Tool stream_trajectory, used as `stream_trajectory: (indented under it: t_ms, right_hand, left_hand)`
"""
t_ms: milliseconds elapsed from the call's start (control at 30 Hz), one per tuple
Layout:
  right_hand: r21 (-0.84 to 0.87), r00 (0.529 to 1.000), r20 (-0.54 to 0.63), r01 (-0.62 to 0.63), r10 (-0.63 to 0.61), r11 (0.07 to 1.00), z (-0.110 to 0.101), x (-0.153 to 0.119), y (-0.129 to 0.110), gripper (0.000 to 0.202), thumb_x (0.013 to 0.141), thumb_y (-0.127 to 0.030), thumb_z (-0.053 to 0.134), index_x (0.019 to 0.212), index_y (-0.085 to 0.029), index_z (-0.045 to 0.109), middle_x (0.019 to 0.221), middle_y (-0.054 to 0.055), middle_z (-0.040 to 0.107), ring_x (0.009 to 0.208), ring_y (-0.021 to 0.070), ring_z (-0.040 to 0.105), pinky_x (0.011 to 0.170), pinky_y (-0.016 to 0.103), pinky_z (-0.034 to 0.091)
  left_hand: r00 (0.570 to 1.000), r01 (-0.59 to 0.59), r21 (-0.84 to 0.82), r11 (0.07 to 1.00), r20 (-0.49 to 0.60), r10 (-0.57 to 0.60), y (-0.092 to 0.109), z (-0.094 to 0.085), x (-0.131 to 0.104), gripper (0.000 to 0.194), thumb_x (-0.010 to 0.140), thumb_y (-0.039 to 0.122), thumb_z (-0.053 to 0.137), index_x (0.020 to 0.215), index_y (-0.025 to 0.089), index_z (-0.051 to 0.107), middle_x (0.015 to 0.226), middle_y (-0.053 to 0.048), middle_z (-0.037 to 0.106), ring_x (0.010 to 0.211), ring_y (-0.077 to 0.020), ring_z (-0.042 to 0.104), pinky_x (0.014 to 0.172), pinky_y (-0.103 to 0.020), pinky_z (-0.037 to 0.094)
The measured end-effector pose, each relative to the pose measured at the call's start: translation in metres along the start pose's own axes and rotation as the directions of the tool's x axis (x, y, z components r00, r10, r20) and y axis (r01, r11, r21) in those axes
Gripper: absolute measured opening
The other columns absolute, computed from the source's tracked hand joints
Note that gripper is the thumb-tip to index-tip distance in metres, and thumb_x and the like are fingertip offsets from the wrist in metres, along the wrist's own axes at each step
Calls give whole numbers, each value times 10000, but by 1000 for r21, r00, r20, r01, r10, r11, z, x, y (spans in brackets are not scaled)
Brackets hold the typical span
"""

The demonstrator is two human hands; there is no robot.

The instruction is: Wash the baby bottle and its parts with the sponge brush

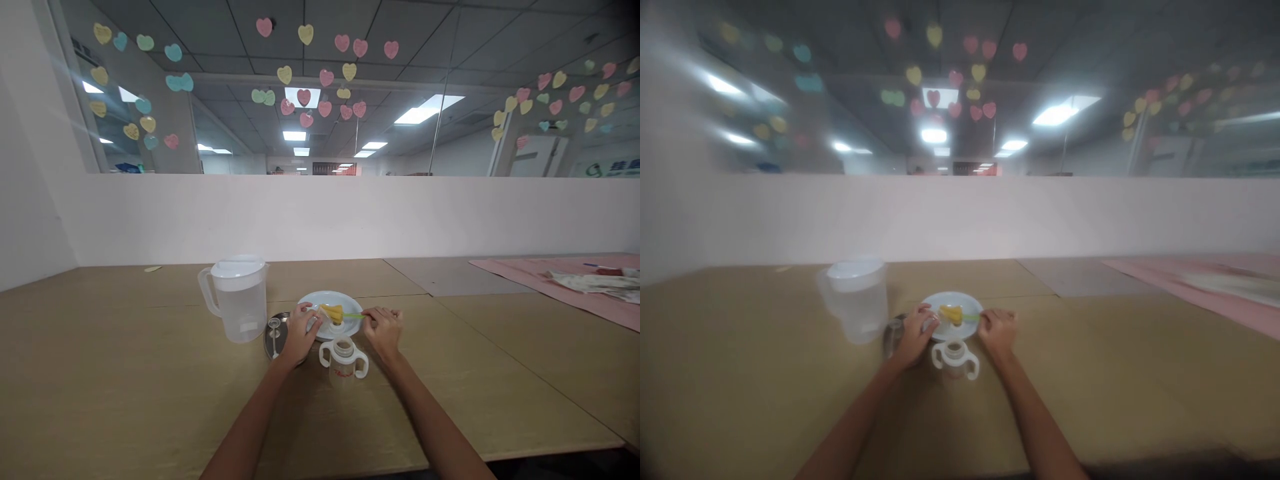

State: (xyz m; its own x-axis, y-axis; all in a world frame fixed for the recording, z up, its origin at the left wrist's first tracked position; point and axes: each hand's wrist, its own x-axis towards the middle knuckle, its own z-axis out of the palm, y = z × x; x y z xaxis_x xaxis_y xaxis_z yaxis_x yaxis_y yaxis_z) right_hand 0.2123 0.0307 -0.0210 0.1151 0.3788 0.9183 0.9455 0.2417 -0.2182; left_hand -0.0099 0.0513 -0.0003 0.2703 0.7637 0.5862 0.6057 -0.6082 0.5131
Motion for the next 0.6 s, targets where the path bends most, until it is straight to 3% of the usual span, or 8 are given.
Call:
stream_trajectory:
  t_ms: [267, 467, 600]
  right_hand:
    - [24, 997, -69, -35, 37, 999, -1, 1, -1, 198, 749, -150, 469, 795, -203, 655, 743, 9, 658, 725, 149, 551, 754, 311, 252]
    - [32, 986, -141, -85, 89, 996, -3, 2, 0, 211, 785, -178, 477, 890, -206, 658, 793, 23, 618, 764, 155, 535, 746, 304, 268]
    - [40, 994, -104, -27, 31, 999, -3, 0, -1, 175, 779, -215, 498, 815, -214, 670, 764, 20, 591, 748, 158, 523, 742, 312, 265]
  left_hand:
    - [986, -61, -4, 998, -154, 60, 0, -6, 1, 299, 927, 319, 319, 1035, 212, 576, 1244, -76, 490, 1231, -206, 413, 1034, -372, 349]
    - [984, -21, 80, 997, -176, 35, 3, -12, 1, 327, 881, 341, 429, 1185, 243, 501, 1227, -72, 518, 1130, -223, 500, 969, -370, 392]
    - [980, -48, 125, 991, -185, 70, 3, -12, 0, 437, 840, 359, 510, 1249, 226, 432, 1164, -80, 562, 1086, -240, 507, 959, -398, 380]
